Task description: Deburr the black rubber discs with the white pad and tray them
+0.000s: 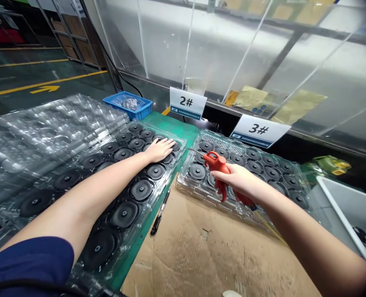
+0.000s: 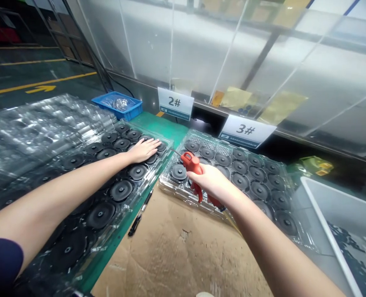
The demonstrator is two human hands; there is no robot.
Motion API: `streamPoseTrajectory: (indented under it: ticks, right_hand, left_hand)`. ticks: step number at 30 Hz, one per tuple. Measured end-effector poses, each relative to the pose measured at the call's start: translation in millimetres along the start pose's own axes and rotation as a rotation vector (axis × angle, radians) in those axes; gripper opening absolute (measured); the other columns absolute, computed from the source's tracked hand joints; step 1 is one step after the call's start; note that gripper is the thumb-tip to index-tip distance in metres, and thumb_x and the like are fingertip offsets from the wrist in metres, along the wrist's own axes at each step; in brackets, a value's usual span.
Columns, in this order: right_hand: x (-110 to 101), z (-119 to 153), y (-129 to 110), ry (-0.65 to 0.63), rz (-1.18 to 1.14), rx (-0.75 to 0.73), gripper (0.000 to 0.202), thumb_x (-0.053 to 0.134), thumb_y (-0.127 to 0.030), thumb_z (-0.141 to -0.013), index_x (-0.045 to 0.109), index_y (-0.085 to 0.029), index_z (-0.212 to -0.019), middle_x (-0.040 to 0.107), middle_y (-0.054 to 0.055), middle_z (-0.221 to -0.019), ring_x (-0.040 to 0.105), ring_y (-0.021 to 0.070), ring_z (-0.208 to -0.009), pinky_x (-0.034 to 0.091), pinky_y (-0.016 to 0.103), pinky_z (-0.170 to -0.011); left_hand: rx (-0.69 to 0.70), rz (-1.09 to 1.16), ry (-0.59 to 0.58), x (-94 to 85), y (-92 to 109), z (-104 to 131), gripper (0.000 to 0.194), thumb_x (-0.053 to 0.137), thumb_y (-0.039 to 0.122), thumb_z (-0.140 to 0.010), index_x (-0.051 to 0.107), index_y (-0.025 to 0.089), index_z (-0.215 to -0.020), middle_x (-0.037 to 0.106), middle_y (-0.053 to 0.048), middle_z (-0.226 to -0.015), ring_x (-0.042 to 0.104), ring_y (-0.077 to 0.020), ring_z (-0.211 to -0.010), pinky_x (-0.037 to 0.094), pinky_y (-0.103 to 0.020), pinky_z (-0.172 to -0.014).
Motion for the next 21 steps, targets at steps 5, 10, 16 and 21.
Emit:
streamPoseTrajectory:
  ticks: [5, 10, 16, 21]
  right_hand:
    - [10, 1, 0, -0.023, 0.004, -0.01, 0.018, 0.05, -0.029, -0.083, 0.053, -0.018, -0.069, 0.065, 0.001, -0.061, 0.063, 0.0157, -0.055, 0.046, 0.022, -0.052]
    - [13, 2, 0, -0.03, 0.009, -0.012, 0.016, 0.049, -0.03, -0.082, 0.054, -0.018, -0.074, 0.066, 0.001, -0.064, 0.063, 0.0161, -0.054, 0.047, 0.024, -0.053]
    - [19, 4, 0, -0.045, 0.048, -0.028, 0.018, 0.05, -0.032, -0.081, 0.056, -0.018, -0.073, 0.066, 0.001, -0.066, 0.065, 0.0175, -0.061, 0.049, 0.027, -0.063]
    - [32, 15, -1, -0.092, 0.076, 0.006, 0.019, 0.05, -0.036, -0.081, 0.057, -0.02, -0.086, 0.066, 0.0, -0.069, 0.062, 0.0171, -0.051, 0.046, 0.023, -0.04]
  left_hand:
    - [0.014, -0.01, -0.001, -0.4, -1, -1, 0.05, 0.041, 0.038, -0.091, 0.03, 0.02, -0.136, 0.03, -0.011, -0.143, 0.027, -0.0298, -0.13, 0.018, -0.058, -0.105]
    - [0.021, -0.015, -0.017, -1.1, 0, -1, 0.051, 0.039, 0.041, -0.091, 0.029, 0.02, -0.137, 0.029, -0.012, -0.144, 0.026, -0.03, -0.131, 0.018, -0.058, -0.105]
    - [0.079, -0.01, -0.033, -5.7, 2, 5, 0.05, 0.037, 0.04, -0.092, 0.029, 0.019, -0.137, 0.028, -0.012, -0.145, 0.027, -0.0284, -0.131, 0.019, -0.055, -0.106]
    - [0.115, -0.003, -0.042, -11.4, -1, 22, 0.048, 0.033, 0.039, -0.094, 0.03, 0.019, -0.137, 0.027, -0.011, -0.145, 0.025, -0.0271, -0.132, 0.02, -0.054, -0.106]
Point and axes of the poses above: each hand's wrist, its own z-axis away from the middle knuckle, its own x-axis out of the palm, y = z × x, the point moved 8 cm from there along -z, towards the middle knuckle
